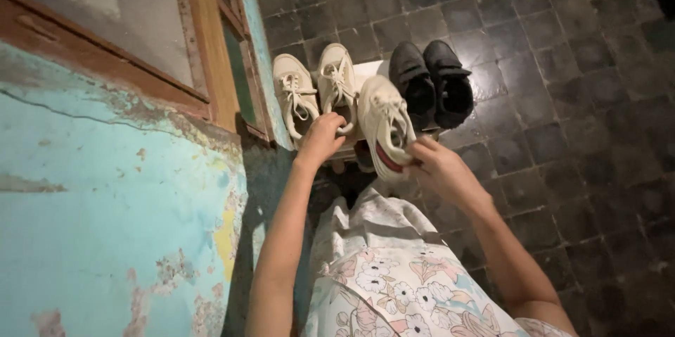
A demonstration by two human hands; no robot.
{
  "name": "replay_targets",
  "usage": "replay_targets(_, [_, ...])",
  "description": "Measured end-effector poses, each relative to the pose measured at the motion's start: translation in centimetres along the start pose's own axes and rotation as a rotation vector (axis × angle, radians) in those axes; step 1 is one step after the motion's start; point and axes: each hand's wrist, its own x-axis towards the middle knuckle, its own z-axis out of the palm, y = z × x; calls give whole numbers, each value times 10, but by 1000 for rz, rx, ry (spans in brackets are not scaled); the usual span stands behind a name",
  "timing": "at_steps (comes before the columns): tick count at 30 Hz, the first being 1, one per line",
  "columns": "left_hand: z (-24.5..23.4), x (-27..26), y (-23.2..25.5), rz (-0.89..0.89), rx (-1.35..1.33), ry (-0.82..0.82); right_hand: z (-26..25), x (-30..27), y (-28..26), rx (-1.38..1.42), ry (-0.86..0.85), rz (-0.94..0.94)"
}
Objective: Organize and arrange several pairs of shoes on a small shelf.
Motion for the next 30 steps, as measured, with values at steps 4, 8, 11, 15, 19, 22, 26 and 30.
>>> replay_targets(4, [6, -1, -4, -30, 12, 13, 20, 27, 14, 32, 59, 73])
replay_targets(8, [5, 1, -3, -31, -7, 14, 37, 45, 33, 46, 135, 9])
replay_targets(11, [4, 2, -2, -36, -10, 0, 47, 55, 53, -49, 159, -68])
replay_targets(15, [2, 3, 3, -76, 2, -11, 58, 65, 77, -97, 168, -153])
replay_targets(19, [2, 3, 6, -67, 36, 14, 63, 72, 86, -136, 120, -164])
replay_targets(22, [2, 3, 8, -70, 48, 17, 72, 75, 93, -145, 123, -172])
replay_targets(26, [4, 4, 10, -94, 72, 28, 85, 75, 97, -129, 121, -168])
replay_targets(30, [10, 5, 7, -84, 92, 57, 96, 73, 107, -181, 153, -119])
